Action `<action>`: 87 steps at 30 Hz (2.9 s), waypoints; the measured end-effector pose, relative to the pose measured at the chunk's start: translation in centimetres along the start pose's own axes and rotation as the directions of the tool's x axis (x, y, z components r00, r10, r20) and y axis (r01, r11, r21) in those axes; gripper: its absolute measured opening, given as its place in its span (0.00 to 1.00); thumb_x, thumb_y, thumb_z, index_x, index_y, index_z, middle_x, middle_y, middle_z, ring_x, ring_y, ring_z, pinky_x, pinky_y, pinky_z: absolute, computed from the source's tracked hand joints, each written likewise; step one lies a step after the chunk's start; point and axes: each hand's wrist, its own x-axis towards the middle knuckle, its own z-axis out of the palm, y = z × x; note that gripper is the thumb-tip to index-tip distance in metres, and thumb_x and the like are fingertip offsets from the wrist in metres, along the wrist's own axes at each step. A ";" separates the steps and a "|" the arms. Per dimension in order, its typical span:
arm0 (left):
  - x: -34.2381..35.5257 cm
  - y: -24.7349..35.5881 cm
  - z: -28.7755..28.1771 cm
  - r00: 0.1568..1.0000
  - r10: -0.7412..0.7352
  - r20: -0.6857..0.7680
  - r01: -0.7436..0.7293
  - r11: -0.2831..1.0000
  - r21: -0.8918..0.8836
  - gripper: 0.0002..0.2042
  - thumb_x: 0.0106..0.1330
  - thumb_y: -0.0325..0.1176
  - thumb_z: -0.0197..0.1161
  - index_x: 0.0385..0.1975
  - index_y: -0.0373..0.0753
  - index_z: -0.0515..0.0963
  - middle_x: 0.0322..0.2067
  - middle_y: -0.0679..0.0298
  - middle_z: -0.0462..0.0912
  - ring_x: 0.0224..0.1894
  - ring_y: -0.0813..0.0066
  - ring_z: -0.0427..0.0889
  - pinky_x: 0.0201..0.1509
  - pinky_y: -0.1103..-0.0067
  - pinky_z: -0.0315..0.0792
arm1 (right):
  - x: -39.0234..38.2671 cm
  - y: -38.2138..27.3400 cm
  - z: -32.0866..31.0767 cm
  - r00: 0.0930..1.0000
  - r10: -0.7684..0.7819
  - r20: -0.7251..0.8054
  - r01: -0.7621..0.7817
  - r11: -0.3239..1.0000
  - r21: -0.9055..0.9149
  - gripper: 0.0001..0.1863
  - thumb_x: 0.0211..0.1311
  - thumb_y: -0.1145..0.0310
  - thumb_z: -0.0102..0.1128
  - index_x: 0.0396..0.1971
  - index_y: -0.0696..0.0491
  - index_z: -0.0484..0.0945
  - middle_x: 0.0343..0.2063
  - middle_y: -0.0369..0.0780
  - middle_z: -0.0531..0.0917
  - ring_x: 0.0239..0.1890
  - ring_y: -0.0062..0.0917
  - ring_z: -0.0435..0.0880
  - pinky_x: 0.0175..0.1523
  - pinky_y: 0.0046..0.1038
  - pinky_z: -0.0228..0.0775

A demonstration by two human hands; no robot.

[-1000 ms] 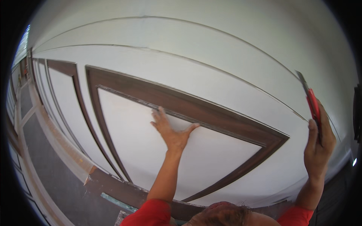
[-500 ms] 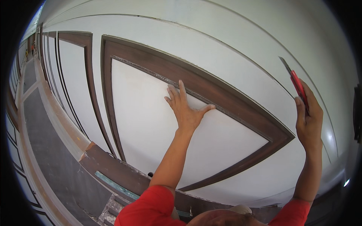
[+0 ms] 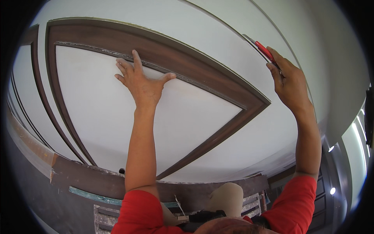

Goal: The person uses a utility knife to trim and clean the edge of a ceiling molding, then uses a straightedge to guide additional cuts along the ceiling surface. The person works on a scaffold and occasionally interacts with a coworker below.

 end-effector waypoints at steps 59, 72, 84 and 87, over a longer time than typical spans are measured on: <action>0.3 -2.5 2.2 0.952 0.187 -0.241 -0.178 0.982 0.056 0.69 0.34 0.69 0.83 0.77 0.35 0.58 0.72 0.24 0.54 0.80 0.36 0.45 0.79 0.41 0.31 | -3.8 5.3 2.2 0.993 0.020 0.118 0.019 0.946 -0.324 0.20 0.73 0.62 0.63 0.63 0.45 0.77 0.23 0.43 0.84 0.23 0.36 0.83 0.31 0.37 0.76; 0.2 -2.7 2.5 0.941 0.205 -0.269 -0.194 0.979 0.066 0.69 0.34 0.70 0.83 0.76 0.33 0.59 0.71 0.25 0.57 0.80 0.37 0.49 0.80 0.42 0.33 | -5.1 6.1 1.9 0.992 0.013 0.127 0.030 0.943 -0.332 0.21 0.73 0.63 0.63 0.63 0.46 0.76 0.24 0.43 0.85 0.23 0.37 0.84 0.31 0.38 0.76; 0.4 -3.0 3.0 0.925 0.244 -0.291 -0.216 0.968 0.124 0.70 0.34 0.72 0.81 0.76 0.33 0.58 0.70 0.26 0.59 0.79 0.37 0.51 0.80 0.41 0.34 | -7.1 8.3 1.6 0.993 0.006 0.119 0.033 0.948 -0.318 0.21 0.72 0.64 0.64 0.63 0.45 0.76 0.23 0.41 0.83 0.21 0.36 0.82 0.30 0.38 0.76; 0.3 -3.1 2.9 0.939 0.195 -0.284 -0.173 0.980 0.101 0.70 0.35 0.71 0.82 0.79 0.41 0.55 0.75 0.33 0.54 0.80 0.36 0.47 0.81 0.45 0.37 | -7.1 8.3 1.6 0.992 0.010 0.129 0.035 0.939 -0.342 0.21 0.72 0.64 0.64 0.63 0.45 0.76 0.23 0.42 0.84 0.21 0.36 0.82 0.30 0.38 0.76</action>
